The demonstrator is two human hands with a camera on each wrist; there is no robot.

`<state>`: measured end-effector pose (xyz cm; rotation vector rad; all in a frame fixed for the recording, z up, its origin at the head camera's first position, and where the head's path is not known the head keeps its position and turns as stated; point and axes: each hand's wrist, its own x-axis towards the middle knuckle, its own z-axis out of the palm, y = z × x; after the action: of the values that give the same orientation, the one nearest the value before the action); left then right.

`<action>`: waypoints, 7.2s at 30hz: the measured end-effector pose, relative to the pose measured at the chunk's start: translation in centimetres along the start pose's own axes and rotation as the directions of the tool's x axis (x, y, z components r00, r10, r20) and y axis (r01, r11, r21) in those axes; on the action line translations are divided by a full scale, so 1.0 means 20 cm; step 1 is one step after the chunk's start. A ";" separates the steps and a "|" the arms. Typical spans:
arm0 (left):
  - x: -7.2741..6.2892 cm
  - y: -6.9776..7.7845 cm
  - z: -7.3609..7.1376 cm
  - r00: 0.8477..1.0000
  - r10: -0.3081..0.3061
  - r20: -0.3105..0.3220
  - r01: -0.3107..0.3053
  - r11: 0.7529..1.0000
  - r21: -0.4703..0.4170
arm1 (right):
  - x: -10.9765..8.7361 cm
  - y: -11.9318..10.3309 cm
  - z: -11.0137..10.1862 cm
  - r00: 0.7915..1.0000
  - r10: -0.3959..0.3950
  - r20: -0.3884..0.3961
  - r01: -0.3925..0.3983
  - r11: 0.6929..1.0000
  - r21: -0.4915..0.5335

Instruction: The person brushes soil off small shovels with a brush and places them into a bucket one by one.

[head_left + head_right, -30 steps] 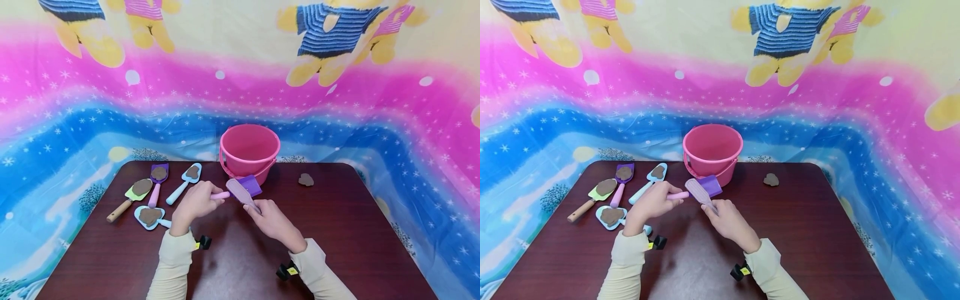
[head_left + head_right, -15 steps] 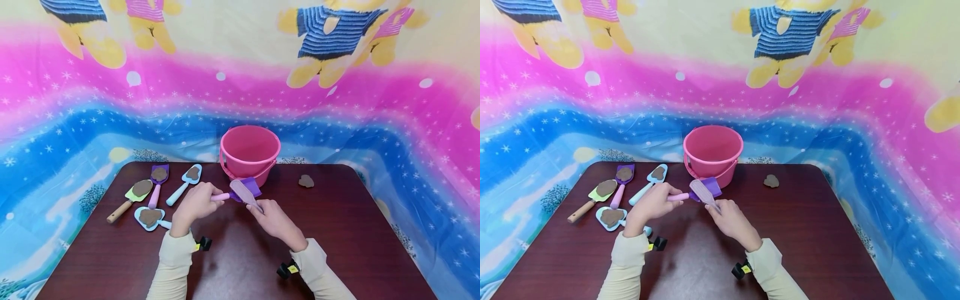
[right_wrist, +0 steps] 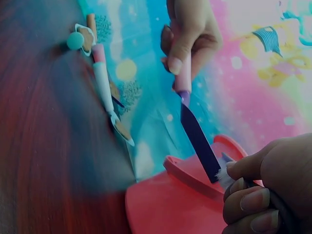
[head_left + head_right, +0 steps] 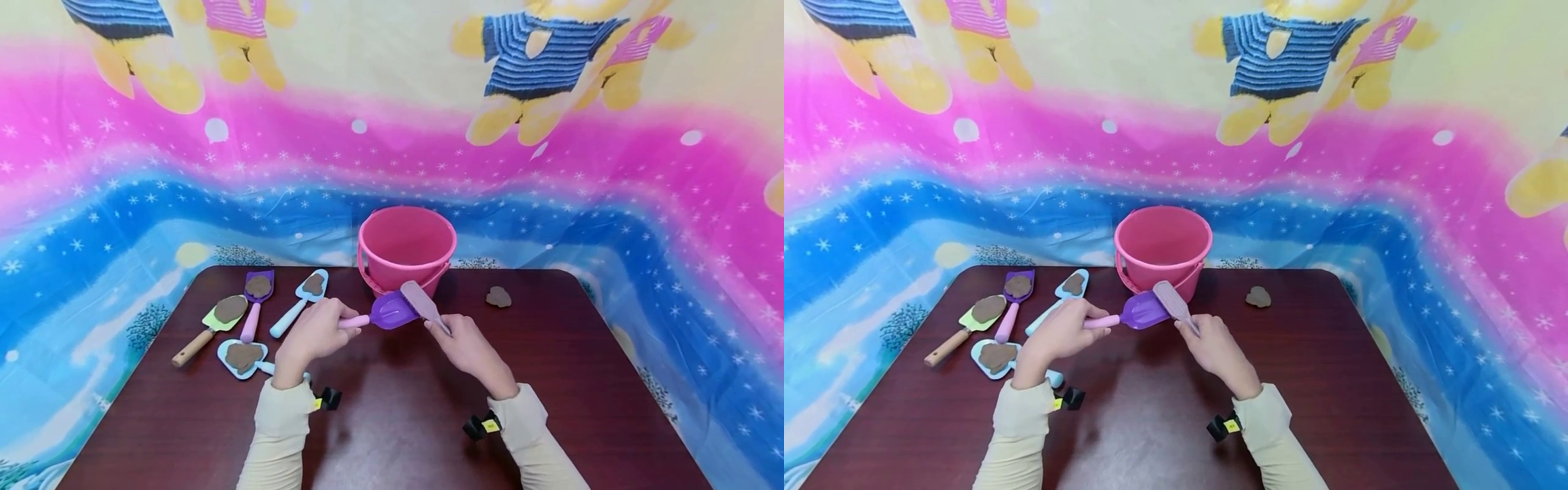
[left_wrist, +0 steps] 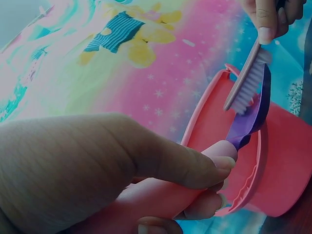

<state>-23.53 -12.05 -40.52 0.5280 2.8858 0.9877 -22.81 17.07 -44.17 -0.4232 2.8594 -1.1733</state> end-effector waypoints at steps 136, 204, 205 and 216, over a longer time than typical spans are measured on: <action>-0.02 -0.02 0.01 0.997 0.075 -0.005 -0.075 0.996 -0.037 | -0.06 -0.03 -0.05 0.998 0.052 -0.020 -0.050 0.996 0.072; 0.02 0.02 0.03 0.995 0.094 -0.041 -0.098 0.990 -0.104 | -0.09 -0.12 -0.05 1.000 -0.014 -0.023 0.017 0.992 0.126; 0.01 0.02 0.03 0.994 0.096 -0.046 -0.100 0.989 -0.108 | -0.09 -0.13 -0.05 1.000 -0.017 -0.022 0.019 0.991 0.129; 0.01 0.03 0.02 0.990 0.140 -0.006 -0.140 0.985 -0.105 | -0.08 -0.15 -0.02 0.999 -0.024 -0.035 0.028 0.995 0.101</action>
<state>-23.57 -11.29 -40.53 0.7316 2.8076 1.1500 -20.64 15.75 -42.01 -0.4417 2.8150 -1.3356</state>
